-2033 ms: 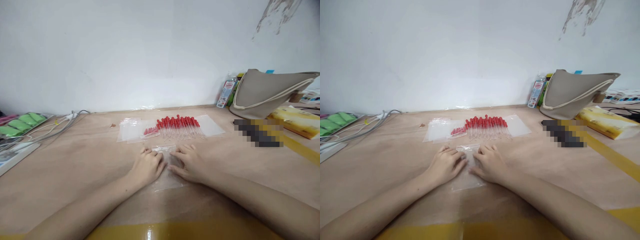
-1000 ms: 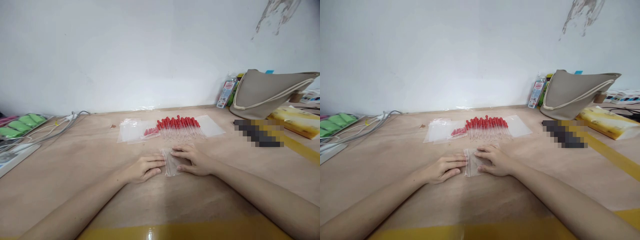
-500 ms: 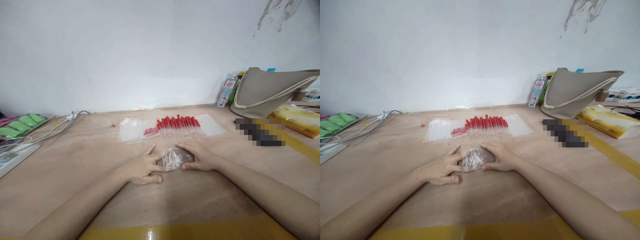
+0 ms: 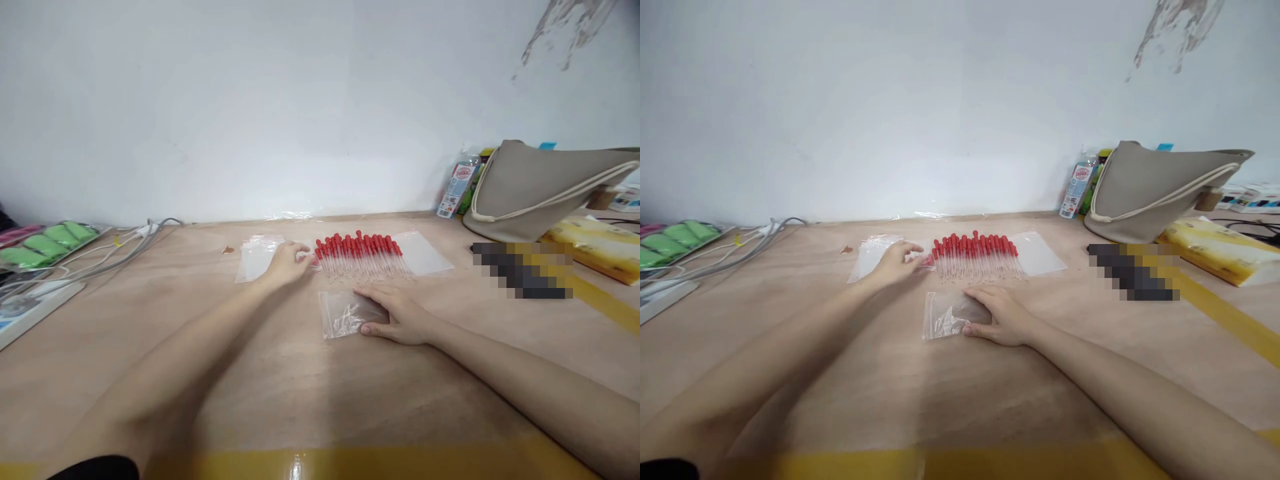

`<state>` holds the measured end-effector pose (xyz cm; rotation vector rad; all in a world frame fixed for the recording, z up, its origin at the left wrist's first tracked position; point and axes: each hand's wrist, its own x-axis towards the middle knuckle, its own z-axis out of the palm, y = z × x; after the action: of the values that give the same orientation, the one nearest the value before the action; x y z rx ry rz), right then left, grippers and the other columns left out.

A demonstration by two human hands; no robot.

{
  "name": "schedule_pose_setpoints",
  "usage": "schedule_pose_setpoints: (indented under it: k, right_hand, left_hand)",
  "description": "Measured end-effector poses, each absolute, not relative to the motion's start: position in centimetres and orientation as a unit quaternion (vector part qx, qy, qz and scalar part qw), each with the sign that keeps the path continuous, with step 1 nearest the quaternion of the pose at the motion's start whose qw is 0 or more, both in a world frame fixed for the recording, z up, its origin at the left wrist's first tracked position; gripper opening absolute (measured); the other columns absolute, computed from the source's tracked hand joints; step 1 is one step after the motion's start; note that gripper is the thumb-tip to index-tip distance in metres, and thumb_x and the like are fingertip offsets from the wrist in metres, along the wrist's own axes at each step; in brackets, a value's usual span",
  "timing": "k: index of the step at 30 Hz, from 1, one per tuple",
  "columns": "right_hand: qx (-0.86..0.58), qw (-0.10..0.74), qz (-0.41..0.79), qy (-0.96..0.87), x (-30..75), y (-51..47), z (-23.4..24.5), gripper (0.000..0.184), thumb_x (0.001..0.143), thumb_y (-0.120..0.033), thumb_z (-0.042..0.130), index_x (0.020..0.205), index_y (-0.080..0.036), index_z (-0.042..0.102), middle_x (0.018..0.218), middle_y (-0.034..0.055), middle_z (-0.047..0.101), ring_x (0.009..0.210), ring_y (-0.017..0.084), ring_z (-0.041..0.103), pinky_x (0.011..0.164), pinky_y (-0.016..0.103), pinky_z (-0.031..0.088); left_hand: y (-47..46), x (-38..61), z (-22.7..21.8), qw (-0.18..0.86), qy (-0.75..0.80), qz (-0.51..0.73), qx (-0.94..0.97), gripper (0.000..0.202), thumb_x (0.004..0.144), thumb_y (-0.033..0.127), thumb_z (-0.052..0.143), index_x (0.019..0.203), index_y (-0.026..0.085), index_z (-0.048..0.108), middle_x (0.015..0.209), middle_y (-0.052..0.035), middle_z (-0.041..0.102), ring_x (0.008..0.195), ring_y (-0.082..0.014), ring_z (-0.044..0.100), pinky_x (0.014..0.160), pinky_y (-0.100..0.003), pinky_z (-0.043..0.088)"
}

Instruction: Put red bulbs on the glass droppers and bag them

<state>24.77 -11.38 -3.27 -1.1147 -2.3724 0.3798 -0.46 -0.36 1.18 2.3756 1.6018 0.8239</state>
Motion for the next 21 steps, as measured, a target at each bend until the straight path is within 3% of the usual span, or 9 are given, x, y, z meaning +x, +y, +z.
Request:
schedule_pose_setpoints:
  k: [4,9,14,18,21]
  right_hand:
    - [-0.419,0.242,0.131,-0.865,24.9,-11.5,-3.3,0.07,0.074,-0.056,0.056,0.13,-0.017,0.041,0.128,0.0136,0.047,0.116,0.027,0.045,0.096,0.044,0.036]
    - [-0.414,0.244,0.134,-0.867,24.9,-11.5,-3.3,0.07,0.074,-0.056,0.055,0.13,-0.018,0.04,0.129,0.0144,0.047,0.116,0.028,0.044,0.096,0.046,0.036]
    - [-0.416,0.244,0.134,-0.866,24.9,-11.5,-3.3,0.071,0.073,-0.057,0.055,0.131,-0.019,0.04,0.129,0.0138,0.047,0.116,0.028,0.044,0.096,0.047,0.035]
    - [-0.415,0.246,0.125,-0.867,24.9,-11.5,-3.2,0.07,0.073,-0.058,0.055,0.129,-0.019,0.041,0.127,0.0138,0.048,0.116,0.028,0.044,0.095,0.046,0.036]
    - [-0.418,0.237,0.12,-0.869,24.8,-11.6,-3.1,0.071,0.073,-0.058,0.054,0.129,-0.016,0.042,0.127,0.0144,0.048,0.116,0.027,0.044,0.096,0.045,0.036]
  left_hand:
    - [5.0,1.5,1.5,0.105,0.595,0.263,0.752,0.031,0.072,0.035,0.057,0.093,0.014,0.066,0.097,-0.0107,0.063,0.099,-0.0248,0.054,0.091,-0.035,0.037]
    - [8.4,2.9,1.2,0.18,0.644,0.26,0.697,0.022,0.066,0.037,0.062,0.067,0.015,0.065,0.069,-0.008,0.066,0.079,-0.023,0.061,0.073,-0.03,0.042]
    - [9.0,3.5,0.4,0.241,0.65,0.294,0.658,0.02,0.056,0.023,0.07,0.045,0.015,0.055,0.044,-0.0037,0.054,0.061,-0.0209,0.059,0.061,-0.028,0.041]
    - [8.1,3.7,0.0,0.278,0.618,0.376,0.632,0.019,0.063,0.021,0.065,0.048,0.014,0.055,0.042,-0.0026,0.052,0.055,-0.0184,0.057,0.057,-0.028,0.04]
    - [7.0,3.5,0.6,0.286,0.573,0.468,0.609,0.015,0.073,0.023,0.055,0.062,0.014,0.055,0.058,-0.0037,0.059,0.061,-0.0144,0.057,0.06,-0.024,0.042]
